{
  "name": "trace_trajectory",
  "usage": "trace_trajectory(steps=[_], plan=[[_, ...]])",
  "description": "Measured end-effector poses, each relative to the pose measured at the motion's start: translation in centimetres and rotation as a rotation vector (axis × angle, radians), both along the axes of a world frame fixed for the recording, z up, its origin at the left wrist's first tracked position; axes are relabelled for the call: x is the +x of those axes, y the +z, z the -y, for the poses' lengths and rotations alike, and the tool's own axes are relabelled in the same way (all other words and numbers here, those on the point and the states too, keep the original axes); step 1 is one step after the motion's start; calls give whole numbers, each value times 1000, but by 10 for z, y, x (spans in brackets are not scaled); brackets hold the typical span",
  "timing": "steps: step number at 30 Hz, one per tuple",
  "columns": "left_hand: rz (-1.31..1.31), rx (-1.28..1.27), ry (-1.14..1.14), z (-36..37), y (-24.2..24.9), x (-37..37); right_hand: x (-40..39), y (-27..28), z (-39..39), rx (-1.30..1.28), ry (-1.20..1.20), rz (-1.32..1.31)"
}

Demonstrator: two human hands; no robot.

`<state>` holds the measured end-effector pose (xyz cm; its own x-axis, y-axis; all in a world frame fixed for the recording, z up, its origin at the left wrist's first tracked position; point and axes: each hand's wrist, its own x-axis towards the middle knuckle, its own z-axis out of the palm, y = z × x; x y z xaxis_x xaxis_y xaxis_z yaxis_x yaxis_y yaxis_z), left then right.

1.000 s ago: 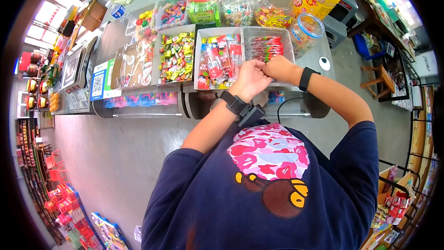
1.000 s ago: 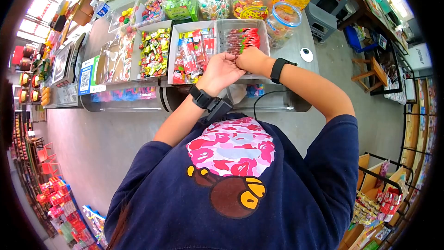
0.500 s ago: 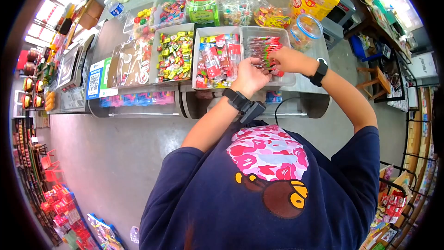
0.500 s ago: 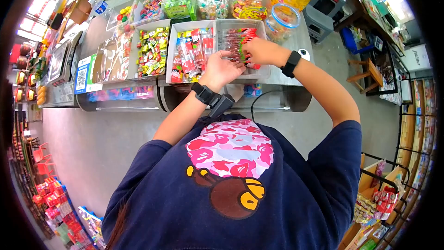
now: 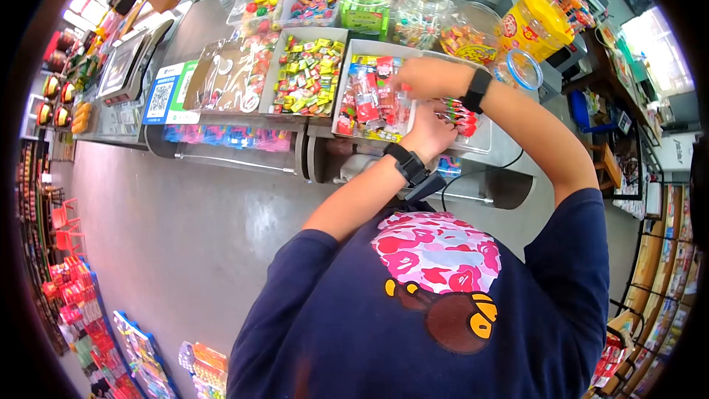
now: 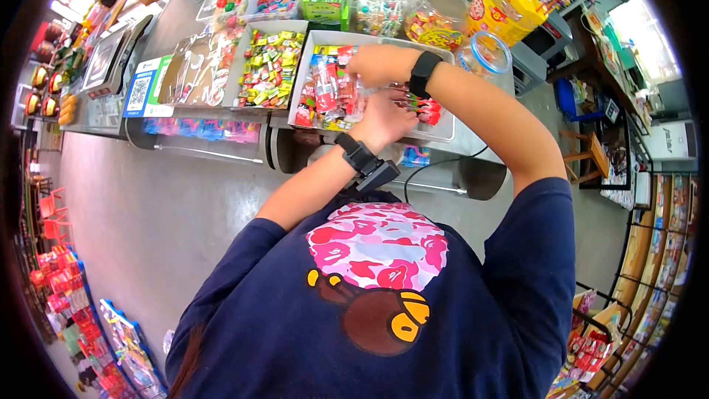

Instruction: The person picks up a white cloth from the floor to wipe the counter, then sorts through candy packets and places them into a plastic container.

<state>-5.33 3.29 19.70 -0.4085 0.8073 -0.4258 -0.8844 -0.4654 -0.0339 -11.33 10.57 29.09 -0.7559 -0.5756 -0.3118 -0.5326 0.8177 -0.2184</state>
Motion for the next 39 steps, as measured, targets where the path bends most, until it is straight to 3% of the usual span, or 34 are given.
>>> trace_trajectory(steps=[2,4,8,11,14,18,22,24,36,39], plan=[[-89,-5,36,-4,3,5,-9,-11,4,40,51,-23],[-30,-13,70,-4,17,13,-16,-39,-8,-121,216,-221],[-51,4,124,4,24,9,-31,-51,-2,21,284,-303],[-5,3,130,-12,-4,5,-22,-40,13,219,165,-263],[-75,8,111,-11,-11,6,-30,-38,5,95,322,-305],[-62,50,108,3,18,9,-34,-16,1,98,407,-275],[-30,37,96,-7,6,6,-41,12,9,101,467,-487],[-59,156,100,-5,4,7,-43,9,8,138,469,-483],[-29,116,93,5,16,8,-61,-30,7,195,482,-347],[-42,117,90,2,11,9,-59,-26,16,38,468,-300]])
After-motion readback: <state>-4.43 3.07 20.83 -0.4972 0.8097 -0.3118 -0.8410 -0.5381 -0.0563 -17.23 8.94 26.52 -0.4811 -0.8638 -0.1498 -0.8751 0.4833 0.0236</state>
